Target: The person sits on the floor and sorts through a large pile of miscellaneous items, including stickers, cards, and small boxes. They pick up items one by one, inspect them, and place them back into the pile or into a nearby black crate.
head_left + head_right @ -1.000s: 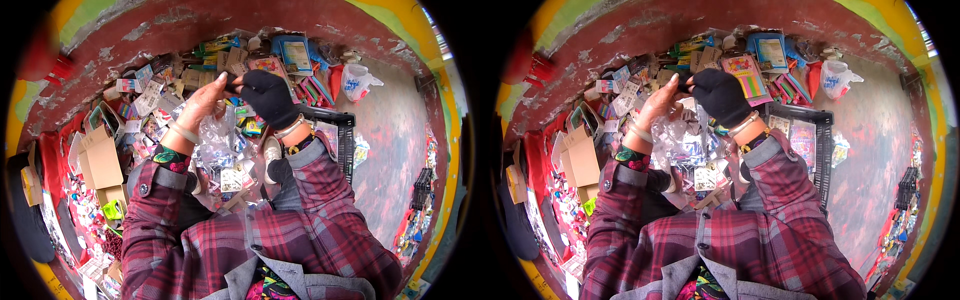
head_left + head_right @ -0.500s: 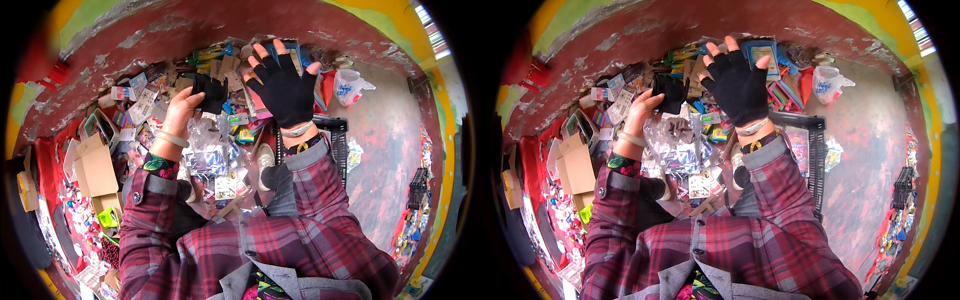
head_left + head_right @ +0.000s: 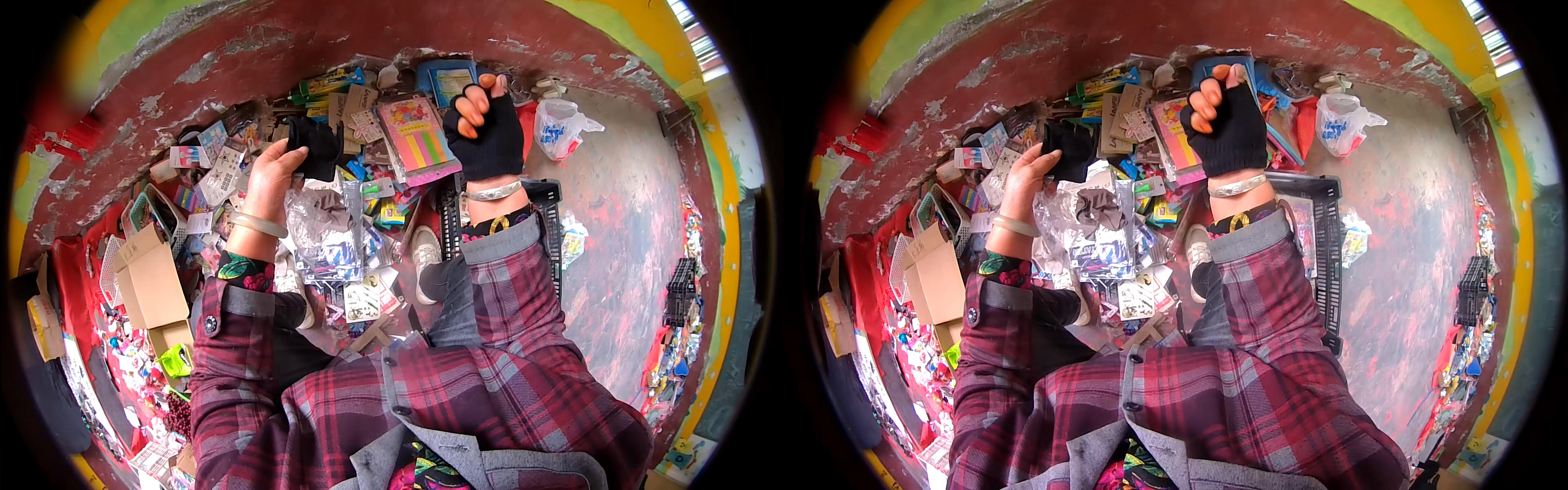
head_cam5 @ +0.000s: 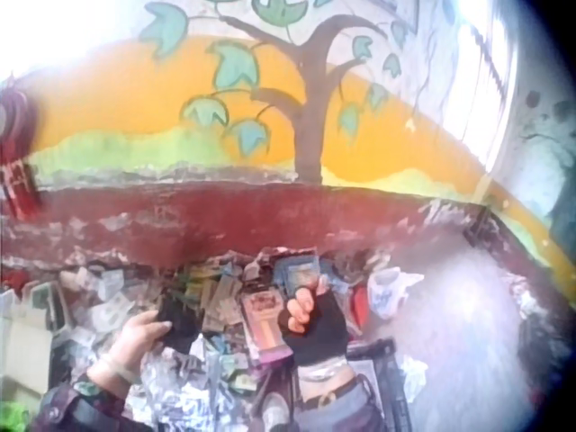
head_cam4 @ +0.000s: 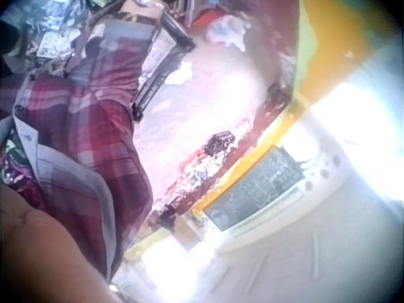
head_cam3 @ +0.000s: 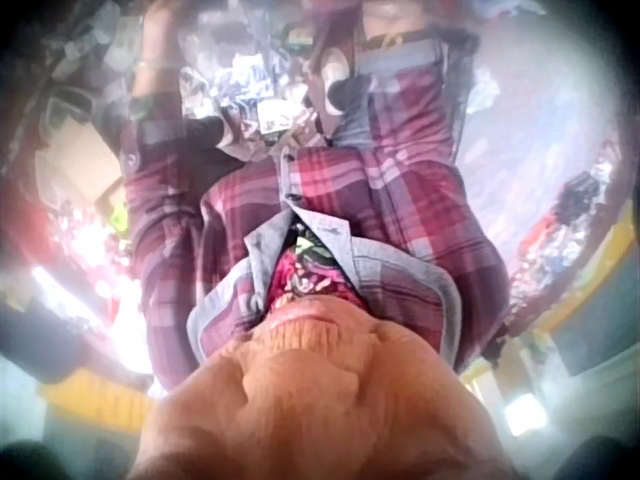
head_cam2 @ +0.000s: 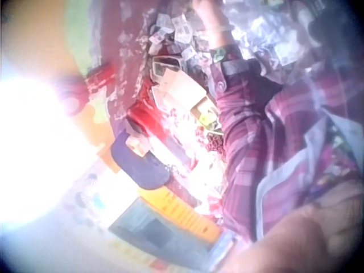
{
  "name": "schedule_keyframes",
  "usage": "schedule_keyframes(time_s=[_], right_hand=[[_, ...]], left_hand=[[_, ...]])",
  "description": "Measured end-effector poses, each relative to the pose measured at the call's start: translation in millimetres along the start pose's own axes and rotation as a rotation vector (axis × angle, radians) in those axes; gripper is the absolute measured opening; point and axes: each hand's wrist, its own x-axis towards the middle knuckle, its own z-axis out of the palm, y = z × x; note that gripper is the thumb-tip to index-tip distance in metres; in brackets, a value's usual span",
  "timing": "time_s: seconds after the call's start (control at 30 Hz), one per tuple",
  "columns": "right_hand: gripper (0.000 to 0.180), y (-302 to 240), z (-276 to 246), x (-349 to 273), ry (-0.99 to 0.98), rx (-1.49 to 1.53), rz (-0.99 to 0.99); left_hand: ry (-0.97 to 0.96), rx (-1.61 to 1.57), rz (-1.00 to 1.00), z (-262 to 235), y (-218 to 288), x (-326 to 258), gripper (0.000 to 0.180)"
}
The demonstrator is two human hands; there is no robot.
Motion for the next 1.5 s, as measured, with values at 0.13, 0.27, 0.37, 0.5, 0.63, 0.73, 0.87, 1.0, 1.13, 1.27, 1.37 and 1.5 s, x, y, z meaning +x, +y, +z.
schedule_keyframes(time_s=[0.13,0.27,0.37,0.5,0.63,0.73,0.87,1.0,1.13,1.27,1.37,1.5], right_hand=[[0.038,2.8,5.7,-2.4,0.150,-0.139,0.044],[0.047,5.3,20.9,-9.5,0.227,-0.159,0.070],[0.050,6.5,17.9,-8.9,0.137,-0.122,0.118],[0.059,15.7,-10.0,2.2,-0.083,0.105,0.217],[0.095,36.2,29.3,-4.8,-0.057,-0.108,0.067],[0.094,38.4,37.8,-8.4,-0.093,-0.155,0.023],[0.064,35.4,20.8,-4.7,0.026,-0.390,0.041],[0.031,35.4,19.8,-5.1,0.153,-1.284,-0.261],[0.027,49.6,41.4,-13.2,-0.025,-2.127,-0.634],[0.056,59.0,46.1,-18.1,-0.265,-2.446,-0.504],[0.067,67.9,37.0,-17.1,-0.347,-2.465,-0.455],[0.057,72.5,38.1,-18.5,-0.381,-2.439,-0.497]], left_hand=[[-0.004,0.009,-0.008,-3.0,-3.4,3.6,0.013],[-0.003,0.013,0.003,-3.5,-5.1,2.9,0.013],[-0.016,0.029,0.006,-4.6,-5.9,3.8,0.014],[-0.028,0.060,-0.008,-1.1,-4.1,2.6,0.016],[-0.010,0.036,-0.026,-3.3,-5.9,1.4,0.017],[-0.034,0.029,-0.027,-3.8,-9.6,4.7,0.016],[-0.023,0.035,-0.030,0.5,-10.2,4.3,0.016],[-0.008,0.046,-0.038,0.7,-11.5,5.2,0.016],[-0.001,0.054,-0.049,1.9,-9.7,3.6,0.016],[-0.027,0.023,0.003,-1.6,-12.2,7.8,0.035],[0.021,-0.010,0.201,12.1,-11.3,3.2,0.054],[-0.044,0.096,0.447,14.3,-17.0,8.3,0.067]])
